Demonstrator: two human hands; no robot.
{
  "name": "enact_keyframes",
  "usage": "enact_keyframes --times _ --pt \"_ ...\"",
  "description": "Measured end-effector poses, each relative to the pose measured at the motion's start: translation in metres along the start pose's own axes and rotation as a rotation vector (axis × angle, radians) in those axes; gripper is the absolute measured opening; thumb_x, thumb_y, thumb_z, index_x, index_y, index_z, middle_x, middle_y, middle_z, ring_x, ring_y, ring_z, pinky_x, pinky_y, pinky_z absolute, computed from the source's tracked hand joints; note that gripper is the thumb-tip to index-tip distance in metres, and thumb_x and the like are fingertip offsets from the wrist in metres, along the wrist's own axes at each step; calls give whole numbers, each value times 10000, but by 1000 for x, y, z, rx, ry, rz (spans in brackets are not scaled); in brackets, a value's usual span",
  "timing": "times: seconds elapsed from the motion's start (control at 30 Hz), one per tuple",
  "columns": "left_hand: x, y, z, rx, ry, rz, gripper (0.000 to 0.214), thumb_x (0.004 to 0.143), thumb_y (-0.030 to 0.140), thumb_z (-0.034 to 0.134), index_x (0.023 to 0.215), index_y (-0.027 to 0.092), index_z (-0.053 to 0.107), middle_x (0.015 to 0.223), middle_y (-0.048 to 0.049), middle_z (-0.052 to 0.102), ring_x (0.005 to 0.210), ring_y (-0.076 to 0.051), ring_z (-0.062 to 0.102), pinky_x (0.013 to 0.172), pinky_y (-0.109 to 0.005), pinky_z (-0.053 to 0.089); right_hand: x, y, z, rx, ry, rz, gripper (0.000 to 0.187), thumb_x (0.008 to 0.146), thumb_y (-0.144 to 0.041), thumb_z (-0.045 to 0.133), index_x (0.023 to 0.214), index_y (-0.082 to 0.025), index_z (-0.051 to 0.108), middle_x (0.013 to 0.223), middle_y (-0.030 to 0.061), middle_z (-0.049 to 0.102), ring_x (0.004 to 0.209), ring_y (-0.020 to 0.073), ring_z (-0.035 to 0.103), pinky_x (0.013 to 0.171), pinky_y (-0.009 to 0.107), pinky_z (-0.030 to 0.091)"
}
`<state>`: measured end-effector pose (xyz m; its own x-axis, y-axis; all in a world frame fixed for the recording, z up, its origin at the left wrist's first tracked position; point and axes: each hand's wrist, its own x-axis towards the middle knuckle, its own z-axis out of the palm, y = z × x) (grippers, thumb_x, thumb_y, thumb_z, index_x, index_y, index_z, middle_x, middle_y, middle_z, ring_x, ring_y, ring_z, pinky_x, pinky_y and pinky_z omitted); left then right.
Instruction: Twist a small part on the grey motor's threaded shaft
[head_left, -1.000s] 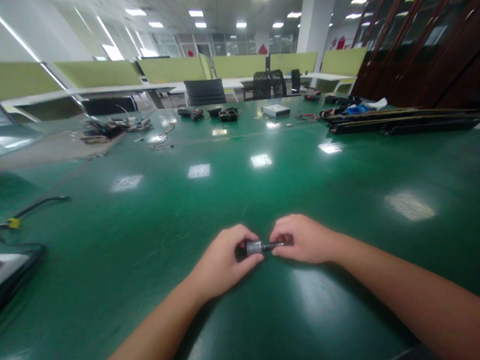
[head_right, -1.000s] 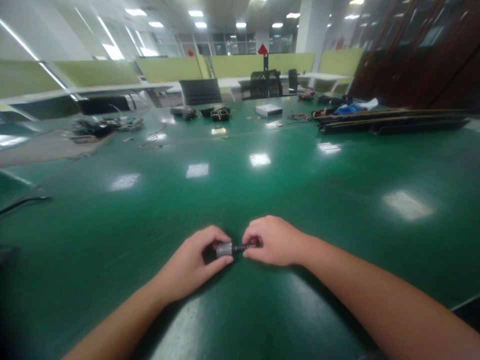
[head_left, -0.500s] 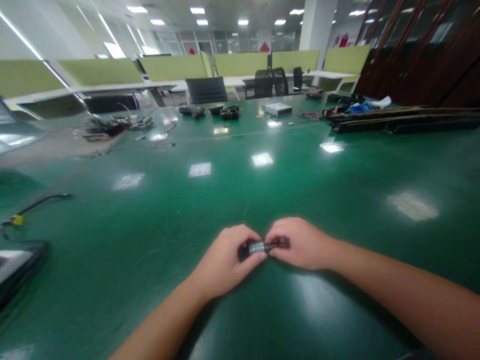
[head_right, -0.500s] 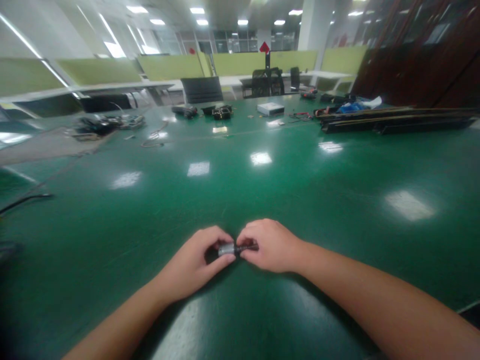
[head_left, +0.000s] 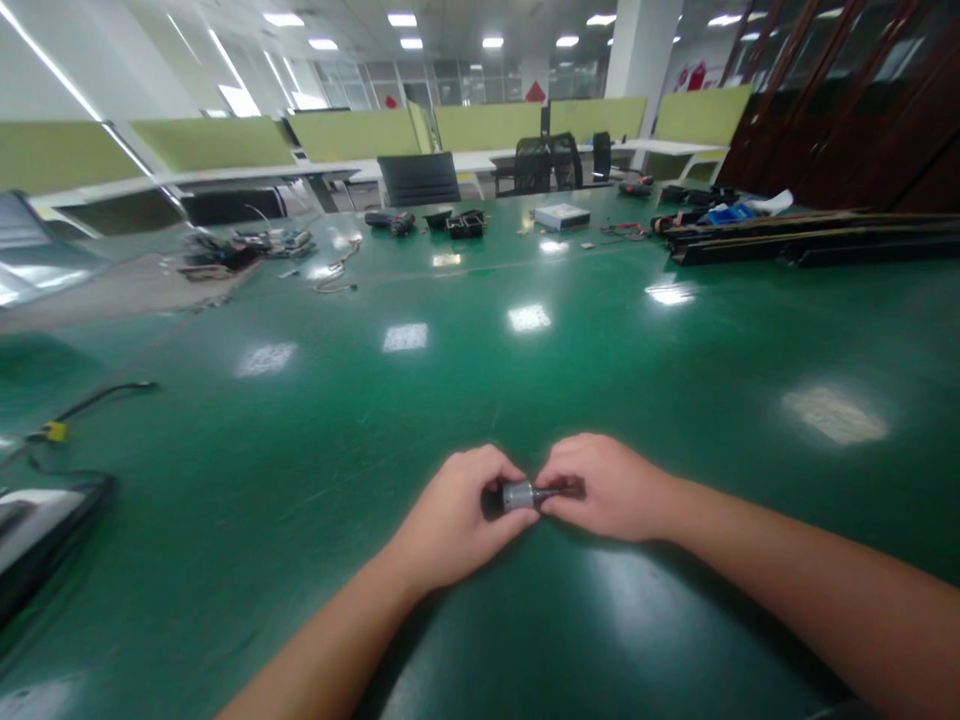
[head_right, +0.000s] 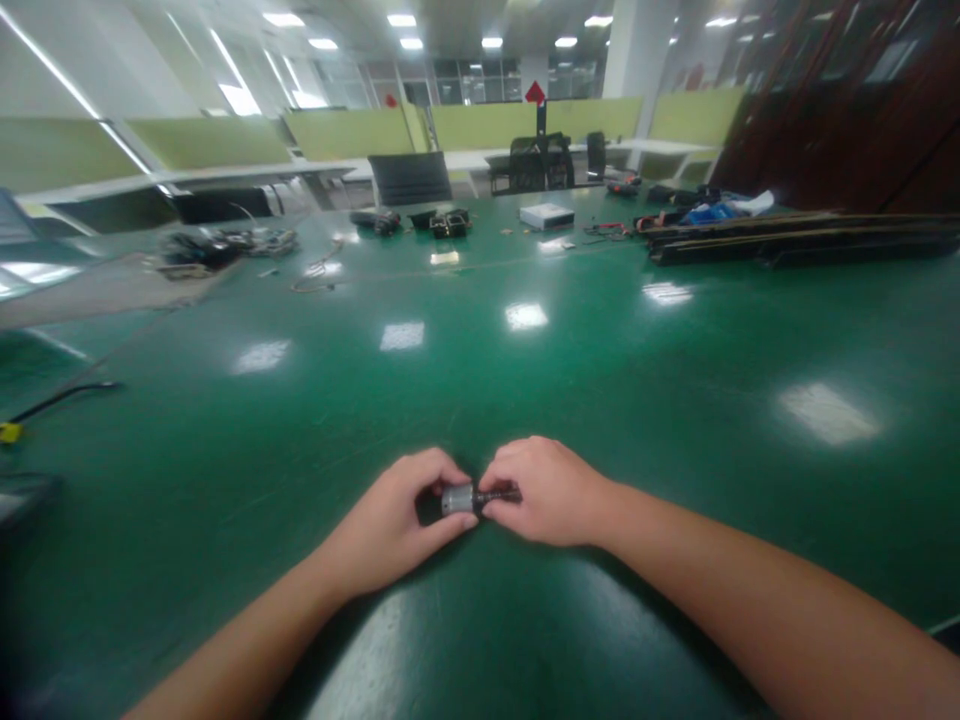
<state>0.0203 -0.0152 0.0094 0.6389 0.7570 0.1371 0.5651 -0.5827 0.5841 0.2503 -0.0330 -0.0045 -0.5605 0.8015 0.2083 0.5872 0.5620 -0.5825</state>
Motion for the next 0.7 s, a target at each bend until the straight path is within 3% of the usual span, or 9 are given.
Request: enact_keyframes --times 0.7 --pt "1 -2 0 7 -16 15 217 799 327 776 938 207 661 922 -33 691 843 -208 622 777 -337 460 -5 7 -21 -3 -87 -9 47 778 -184 729 822 -176 713 775 6 679 719 136 585 670 252 412"
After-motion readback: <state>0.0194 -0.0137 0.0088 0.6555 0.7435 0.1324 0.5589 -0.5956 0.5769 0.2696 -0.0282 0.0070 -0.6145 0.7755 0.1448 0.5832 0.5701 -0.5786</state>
